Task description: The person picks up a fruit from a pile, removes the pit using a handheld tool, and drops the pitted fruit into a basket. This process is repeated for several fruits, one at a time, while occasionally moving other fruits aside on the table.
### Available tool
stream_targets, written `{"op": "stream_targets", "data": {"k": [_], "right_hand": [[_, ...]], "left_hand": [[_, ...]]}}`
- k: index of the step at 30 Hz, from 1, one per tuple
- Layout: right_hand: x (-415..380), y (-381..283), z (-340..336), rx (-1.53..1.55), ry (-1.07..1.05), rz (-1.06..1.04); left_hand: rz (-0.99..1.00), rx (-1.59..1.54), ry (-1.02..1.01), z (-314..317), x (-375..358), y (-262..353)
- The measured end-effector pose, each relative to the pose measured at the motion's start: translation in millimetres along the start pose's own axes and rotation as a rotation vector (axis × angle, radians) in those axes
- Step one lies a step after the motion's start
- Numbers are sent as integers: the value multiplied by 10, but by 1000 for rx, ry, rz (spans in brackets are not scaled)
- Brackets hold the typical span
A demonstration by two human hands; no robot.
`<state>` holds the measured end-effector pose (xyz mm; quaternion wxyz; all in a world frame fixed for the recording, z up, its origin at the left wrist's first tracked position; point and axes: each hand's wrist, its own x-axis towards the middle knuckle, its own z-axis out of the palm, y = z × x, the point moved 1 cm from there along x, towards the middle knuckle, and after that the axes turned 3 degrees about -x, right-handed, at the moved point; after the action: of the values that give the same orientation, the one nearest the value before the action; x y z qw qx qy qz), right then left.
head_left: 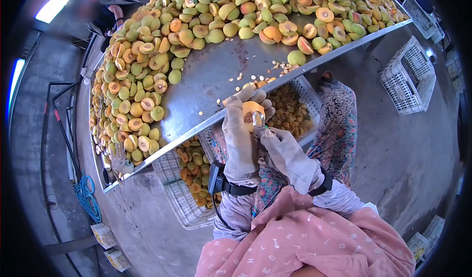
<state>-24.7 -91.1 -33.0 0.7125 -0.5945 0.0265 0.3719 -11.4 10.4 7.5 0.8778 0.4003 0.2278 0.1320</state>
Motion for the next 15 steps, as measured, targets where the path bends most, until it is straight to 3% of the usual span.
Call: {"op": "stream_targets", "data": {"k": [7, 15], "right_hand": [[-119, -151, 65, -363, 154, -179], [-115, -229, 87, -151, -1, -162]], "left_hand": [[136, 91, -21, 57, -101, -4], [247, 254, 16, 211, -211, 168]]}}
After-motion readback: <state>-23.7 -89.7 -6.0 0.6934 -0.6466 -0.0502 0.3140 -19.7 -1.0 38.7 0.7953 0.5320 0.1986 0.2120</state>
